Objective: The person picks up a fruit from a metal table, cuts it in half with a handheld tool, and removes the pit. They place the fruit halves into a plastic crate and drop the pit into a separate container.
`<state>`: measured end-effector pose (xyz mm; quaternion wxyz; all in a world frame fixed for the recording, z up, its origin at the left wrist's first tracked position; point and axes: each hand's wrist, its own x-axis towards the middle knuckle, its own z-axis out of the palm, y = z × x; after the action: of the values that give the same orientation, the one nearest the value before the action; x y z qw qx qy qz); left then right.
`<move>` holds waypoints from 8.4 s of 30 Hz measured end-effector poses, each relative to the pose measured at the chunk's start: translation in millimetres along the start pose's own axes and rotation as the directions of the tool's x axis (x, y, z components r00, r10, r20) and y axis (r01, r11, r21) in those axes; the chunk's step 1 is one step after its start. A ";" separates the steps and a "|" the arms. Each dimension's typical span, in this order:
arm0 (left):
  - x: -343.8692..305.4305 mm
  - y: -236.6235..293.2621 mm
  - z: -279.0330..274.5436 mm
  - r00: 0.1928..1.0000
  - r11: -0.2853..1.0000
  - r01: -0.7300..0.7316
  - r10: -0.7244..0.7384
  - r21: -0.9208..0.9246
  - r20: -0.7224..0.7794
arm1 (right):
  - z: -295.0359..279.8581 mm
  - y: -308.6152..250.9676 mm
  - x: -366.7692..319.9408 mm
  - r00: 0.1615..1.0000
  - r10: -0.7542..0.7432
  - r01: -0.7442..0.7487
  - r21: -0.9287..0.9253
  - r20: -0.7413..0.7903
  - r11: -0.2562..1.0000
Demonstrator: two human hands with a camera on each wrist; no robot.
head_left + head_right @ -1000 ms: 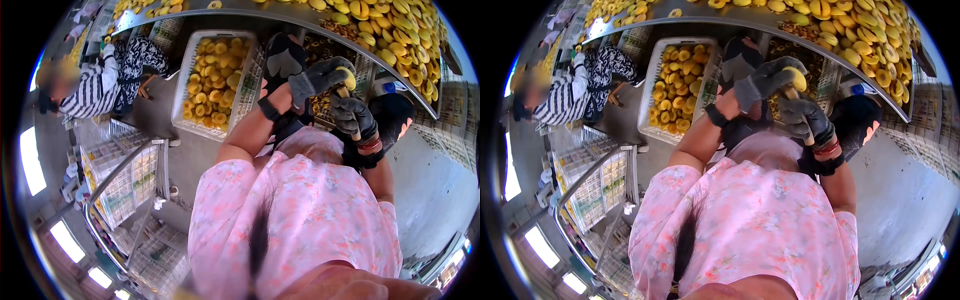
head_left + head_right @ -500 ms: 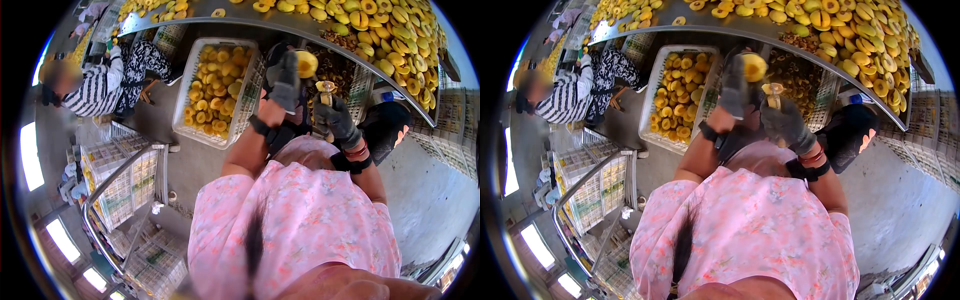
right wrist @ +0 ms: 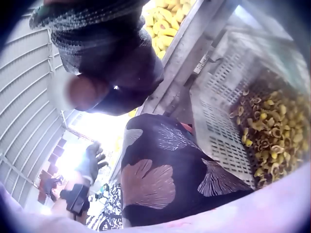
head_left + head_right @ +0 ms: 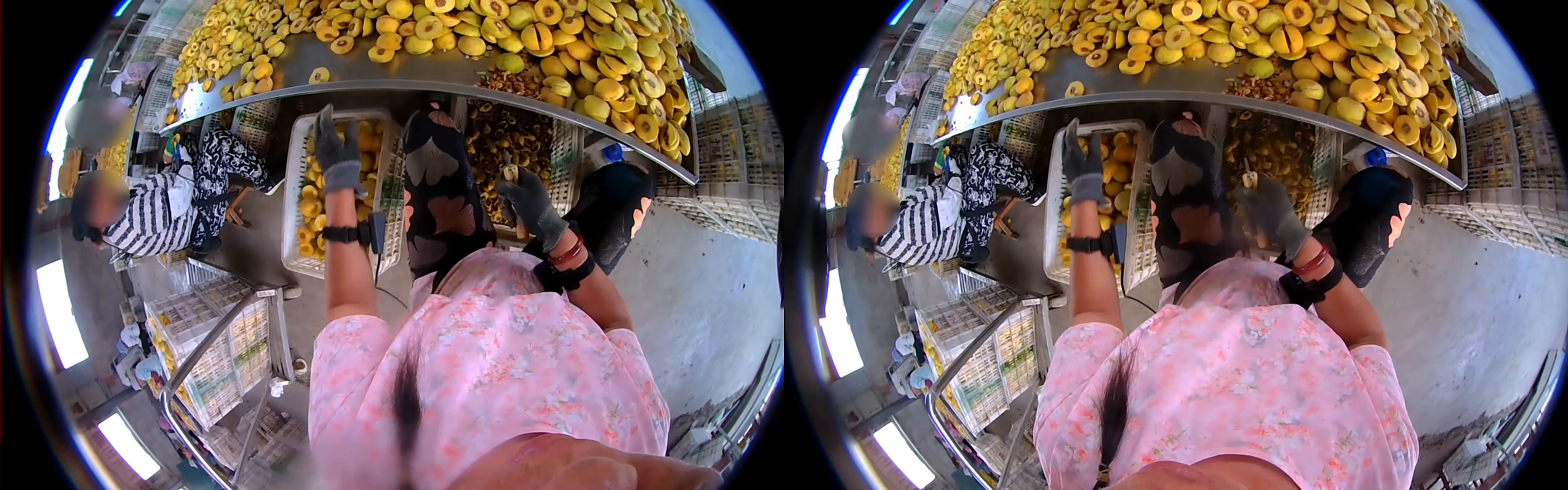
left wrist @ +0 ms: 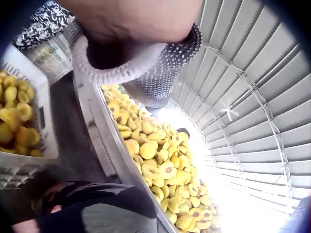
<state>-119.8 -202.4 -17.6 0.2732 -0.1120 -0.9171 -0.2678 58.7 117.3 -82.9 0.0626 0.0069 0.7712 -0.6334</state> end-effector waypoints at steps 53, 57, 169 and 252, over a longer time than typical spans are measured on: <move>-44.7 236.7 5.1 0.921 0.141 0.311 0.199 -0.940 0.334 | -10.2 -149.7 -27.8 0.977 0.148 -0.092 0.320 -0.155 0.943; -49.1 237.8 13.3 0.952 0.318 0.051 0.271 -0.947 0.142 | -15.0 -144.9 -31.9 0.988 0.156 -0.123 0.533 -0.019 0.837; 99.3 77.3 123.9 0.784 0.802 -0.085 -0.312 0.591 0.537 | -54.1 10.5 27.6 0.924 0.137 -0.339 -0.601 -0.357 0.724; -56.9 201.1 33.9 0.810 -0.005 0.570 -0.164 -0.821 0.563 | -7.3 -110.4 -33.8 0.926 0.149 -0.328 0.547 0.346 0.770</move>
<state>-17.0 -19.8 13.0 -0.0988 -0.0533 -0.5276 -0.8420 81.7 104.9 29.8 0.2473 0.0346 0.5087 -0.8239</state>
